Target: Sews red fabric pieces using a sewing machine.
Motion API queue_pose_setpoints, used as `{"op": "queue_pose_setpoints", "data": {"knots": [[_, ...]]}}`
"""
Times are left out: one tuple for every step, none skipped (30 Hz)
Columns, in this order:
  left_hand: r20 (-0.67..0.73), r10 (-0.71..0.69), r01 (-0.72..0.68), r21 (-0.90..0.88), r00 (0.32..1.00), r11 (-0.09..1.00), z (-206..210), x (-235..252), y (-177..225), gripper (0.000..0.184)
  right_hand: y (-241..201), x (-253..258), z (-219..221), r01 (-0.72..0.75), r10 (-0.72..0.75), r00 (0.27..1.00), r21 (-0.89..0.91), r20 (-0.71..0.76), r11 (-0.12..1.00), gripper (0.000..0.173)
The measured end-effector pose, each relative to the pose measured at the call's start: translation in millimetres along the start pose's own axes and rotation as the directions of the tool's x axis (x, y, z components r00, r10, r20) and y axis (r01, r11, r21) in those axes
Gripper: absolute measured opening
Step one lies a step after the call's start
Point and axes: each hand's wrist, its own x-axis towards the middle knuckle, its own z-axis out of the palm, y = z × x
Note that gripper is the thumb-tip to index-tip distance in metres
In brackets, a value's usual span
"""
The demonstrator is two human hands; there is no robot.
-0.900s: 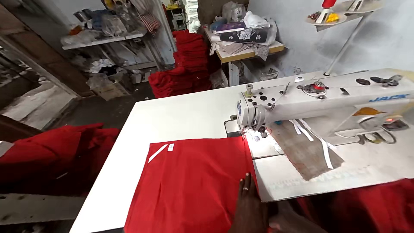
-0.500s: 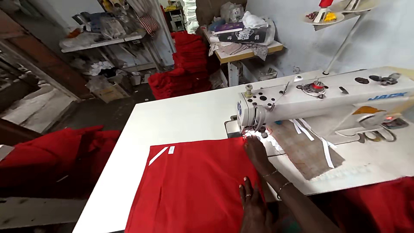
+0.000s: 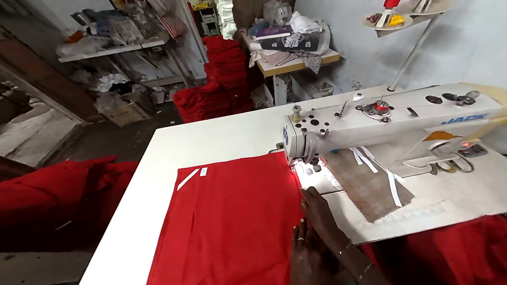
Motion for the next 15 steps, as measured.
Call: {"op": "queue_pose_setpoints", "data": {"knots": [[-0.001, -0.002, 0.002, 0.010, 1.000, 1.000, -0.6, 0.1, 0.8, 0.033, 0.2, -4.3, 1.0, 0.005, -0.005, 1.000, 0.007, -0.020, 1.000, 0.027], [-0.011, 0.000, 0.000, 0.023, 1.000, 1.000, 0.2, 0.4, 0.8, 0.033, 1.0, -7.1, 2.8, 0.024, -0.023, 0.998, 0.014, -0.059, 1.000, 0.027], [-0.018, -0.001, 0.001, 0.031, 1.000, 1.000, 1.2, 1.1, 0.8, 0.032, 1.7, -7.2, 4.1, 0.046, -0.044, 0.995, 0.017, -0.087, 0.999, 0.026], [-0.028, 0.000, 0.001, 0.045, 1.000, 0.999, 1.8, 2.2, 1.0, 0.030, 1.3, -4.6, 3.4, 0.053, -0.051, 0.995, 0.017, -0.085, 0.998, 0.026], [-0.019, -0.008, 0.008, 0.048, 1.000, 0.999, 1.1, 3.1, 1.8, 0.030, 0.3, -0.9, 1.0, 0.040, -0.039, 0.998, 0.021, -0.052, 0.999, 0.027], [-0.011, -0.011, 0.011, 0.055, 1.000, 0.998, 0.2, 3.7, 2.9, 0.030, 0.7, 2.5, 0.2, 0.041, -0.041, 0.998, 0.019, -0.039, 0.999, 0.027], [-0.010, -0.010, 0.011, 0.073, 1.000, 0.997, 0.2, 4.0, 3.7, 0.031, 1.9, 4.2, 0.2, 0.041, -0.041, 0.999, 0.013, -0.027, 0.999, 0.026], [-0.008, -0.011, 0.012, 0.081, 1.000, 0.997, -0.5, 4.3, 4.8, 0.032, 2.9, 3.6, 0.1, 0.037, -0.037, 0.999, 0.010, -0.011, 0.999, 0.026], [-0.009, -0.011, 0.011, 0.081, 1.000, 0.997, -1.4, 4.8, 5.6, 0.031, 2.5, 1.5, -1.5, 0.022, -0.022, 1.000, 0.012, 0.019, 1.000, 0.027], [-0.021, -0.010, 0.012, 0.079, 1.000, 0.997, -1.8, 5.4, 6.4, 0.032, 0.7, -1.0, -4.9, -0.011, 0.009, 0.997, 0.019, 0.076, 1.000, 0.029], [-0.030, -0.017, 0.020, 0.075, 0.999, 0.997, -2.0, 6.0, 7.8, 0.033, -0.7, -3.0, -6.7, -0.030, 0.027, 0.994, 0.025, 0.106, 0.999, 0.031], [-0.042, -0.032, 0.035, 0.070, 0.999, 0.997, -1.3, 6.6, 8.8, 0.033, -1.5, -3.9, -6.7, -0.028, 0.025, 0.994, 0.030, 0.102, 0.999, 0.031], [-0.058, -0.043, 0.047, 0.064, 0.997, 0.997, -0.1, 7.8, 9.3, 0.033, -2.4, -2.5, -7.0, -0.023, 0.019, 0.995, 0.033, 0.096, 0.999, 0.030], [-0.069, -0.051, 0.056, 0.064, 0.996, 0.996, 1.5, 9.4, 9.4, 0.032, -2.8, 0.6, -7.5, -0.017, 0.014, 0.996, 0.033, 0.094, 0.999, 0.030], [-0.072, -0.058, 0.063, 0.068, 0.996, 0.996, 2.9, 11.4, 9.1, 0.031, -3.7, 5.0, -9.7, -0.031, 0.028, 0.992, 0.029, 0.123, 0.999, 0.031]]}}
